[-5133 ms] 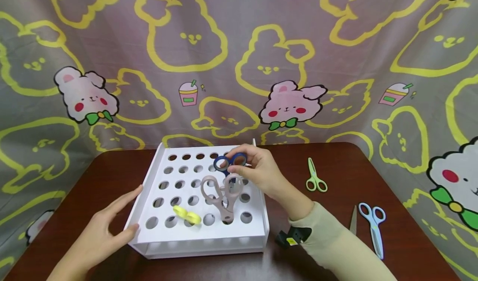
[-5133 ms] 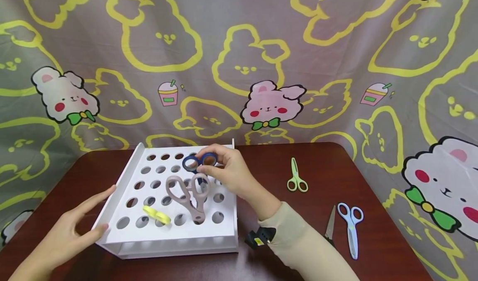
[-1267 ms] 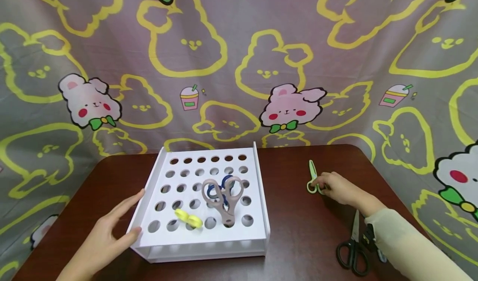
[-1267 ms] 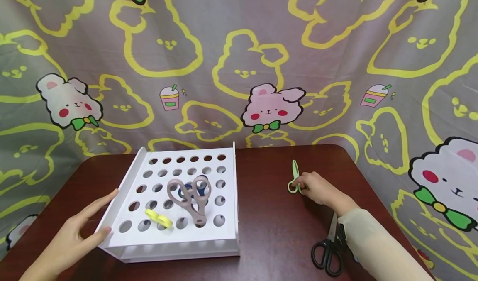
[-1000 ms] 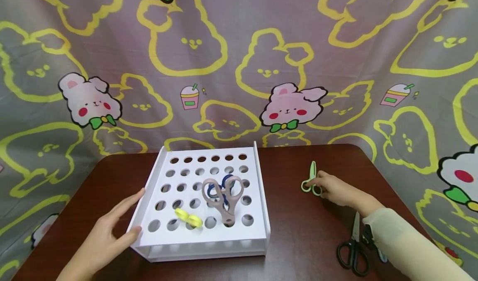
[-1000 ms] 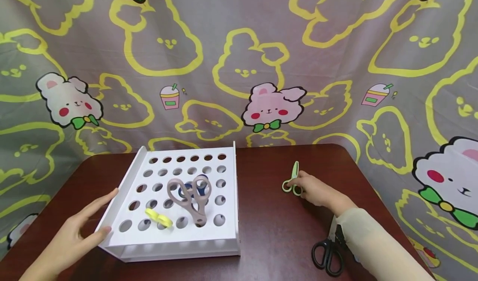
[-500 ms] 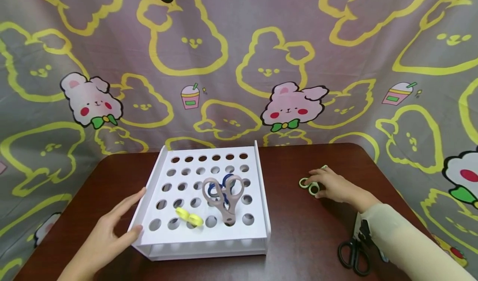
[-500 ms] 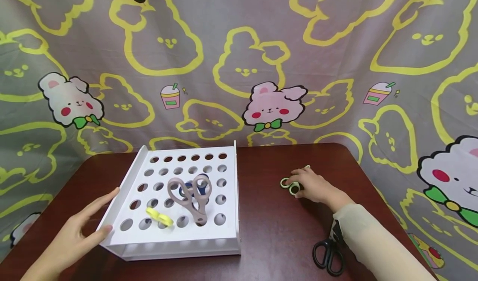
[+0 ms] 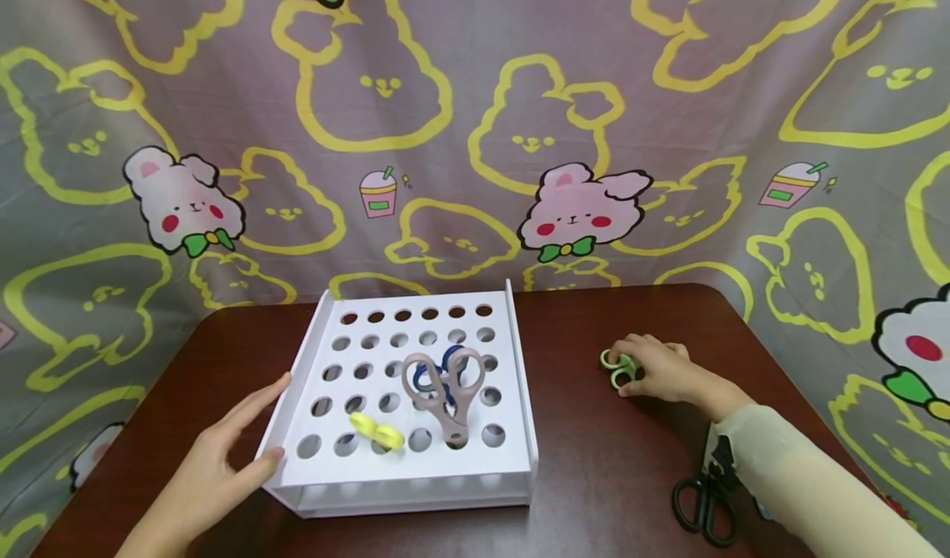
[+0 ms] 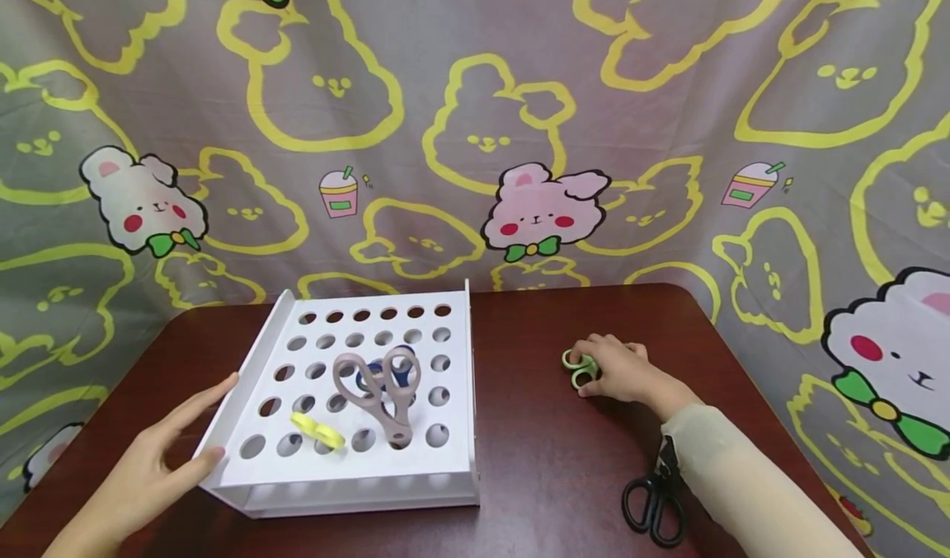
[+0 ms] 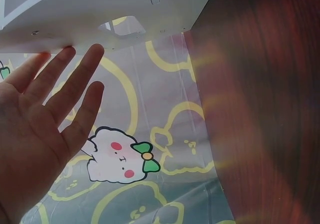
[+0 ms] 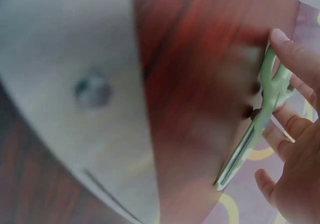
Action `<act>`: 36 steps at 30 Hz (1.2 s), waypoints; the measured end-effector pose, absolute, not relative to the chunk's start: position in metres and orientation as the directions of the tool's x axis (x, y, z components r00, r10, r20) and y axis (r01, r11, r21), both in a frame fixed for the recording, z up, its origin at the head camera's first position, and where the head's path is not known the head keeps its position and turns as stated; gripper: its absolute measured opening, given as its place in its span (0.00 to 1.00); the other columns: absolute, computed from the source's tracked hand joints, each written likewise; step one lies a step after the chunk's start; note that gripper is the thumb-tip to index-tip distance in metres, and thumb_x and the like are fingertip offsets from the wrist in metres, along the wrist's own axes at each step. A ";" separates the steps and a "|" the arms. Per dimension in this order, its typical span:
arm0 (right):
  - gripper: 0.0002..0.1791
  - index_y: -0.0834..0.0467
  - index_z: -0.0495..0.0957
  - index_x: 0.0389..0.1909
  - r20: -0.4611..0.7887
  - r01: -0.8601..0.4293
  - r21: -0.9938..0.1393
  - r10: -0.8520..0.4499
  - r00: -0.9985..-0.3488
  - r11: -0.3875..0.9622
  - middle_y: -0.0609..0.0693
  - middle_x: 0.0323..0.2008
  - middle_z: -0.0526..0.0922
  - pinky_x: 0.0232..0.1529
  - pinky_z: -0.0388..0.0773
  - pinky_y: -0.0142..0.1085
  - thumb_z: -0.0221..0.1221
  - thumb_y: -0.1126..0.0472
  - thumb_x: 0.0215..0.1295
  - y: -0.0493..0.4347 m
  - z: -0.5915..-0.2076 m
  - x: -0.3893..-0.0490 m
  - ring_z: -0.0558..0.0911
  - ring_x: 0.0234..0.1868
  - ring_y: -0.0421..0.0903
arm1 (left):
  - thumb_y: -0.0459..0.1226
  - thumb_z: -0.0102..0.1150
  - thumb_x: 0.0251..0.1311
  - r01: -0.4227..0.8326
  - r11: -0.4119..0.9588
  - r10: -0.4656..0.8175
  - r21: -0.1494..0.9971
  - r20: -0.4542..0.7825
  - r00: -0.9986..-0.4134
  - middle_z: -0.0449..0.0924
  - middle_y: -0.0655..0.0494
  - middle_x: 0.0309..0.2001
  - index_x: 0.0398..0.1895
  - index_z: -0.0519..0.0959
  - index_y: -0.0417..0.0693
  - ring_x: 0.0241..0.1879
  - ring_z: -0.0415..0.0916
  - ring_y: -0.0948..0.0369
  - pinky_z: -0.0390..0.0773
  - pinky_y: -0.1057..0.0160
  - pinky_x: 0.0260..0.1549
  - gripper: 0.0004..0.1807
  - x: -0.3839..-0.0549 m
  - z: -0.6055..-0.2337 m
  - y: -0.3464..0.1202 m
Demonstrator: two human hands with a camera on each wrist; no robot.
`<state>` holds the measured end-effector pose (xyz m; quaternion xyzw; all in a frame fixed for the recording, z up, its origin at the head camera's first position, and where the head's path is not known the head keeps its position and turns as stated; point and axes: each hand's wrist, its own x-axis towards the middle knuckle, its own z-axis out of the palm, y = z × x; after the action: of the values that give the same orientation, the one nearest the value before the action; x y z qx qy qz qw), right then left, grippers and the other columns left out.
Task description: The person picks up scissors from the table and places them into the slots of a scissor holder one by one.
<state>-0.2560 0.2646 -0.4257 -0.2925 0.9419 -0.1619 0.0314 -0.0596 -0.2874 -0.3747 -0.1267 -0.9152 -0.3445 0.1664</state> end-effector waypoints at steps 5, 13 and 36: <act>0.17 0.48 0.76 0.42 0.057 -0.540 -0.391 -0.566 -0.822 0.745 0.46 0.43 0.79 0.40 0.69 0.50 0.72 0.58 0.54 0.269 -0.429 -0.257 0.76 0.44 0.47 | 0.26 0.68 0.51 0.341 0.734 0.114 0.588 0.389 -0.914 0.65 0.81 0.67 0.73 0.67 0.56 0.63 0.59 0.86 0.54 0.89 0.53 0.44 -0.059 -0.374 -0.287; 0.16 0.55 0.73 0.39 0.109 -0.588 -0.508 -0.630 -0.769 0.629 0.44 0.34 0.78 0.38 0.74 0.35 0.69 0.71 0.55 0.270 -0.431 -0.260 0.75 0.37 0.40 | 0.25 0.67 0.50 0.361 0.719 0.125 0.595 0.400 -0.908 0.65 0.79 0.68 0.73 0.67 0.55 0.63 0.59 0.85 0.54 0.88 0.56 0.44 -0.059 -0.375 -0.287; 0.12 0.54 0.78 0.35 0.131 -0.578 -0.587 -0.638 -0.759 0.567 0.42 0.30 0.79 0.35 0.71 0.30 0.69 0.70 0.55 0.271 -0.419 -0.253 0.74 0.33 0.33 | 0.26 0.68 0.49 0.356 0.728 0.121 0.586 0.402 -0.908 0.65 0.79 0.68 0.73 0.67 0.53 0.63 0.59 0.85 0.55 0.89 0.54 0.44 -0.059 -0.375 -0.287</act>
<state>-0.2527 0.2713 -0.4186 -0.3437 0.8839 -0.3136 0.0478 -0.0591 -0.2871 -0.3749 -0.1306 -0.9137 -0.3449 0.1706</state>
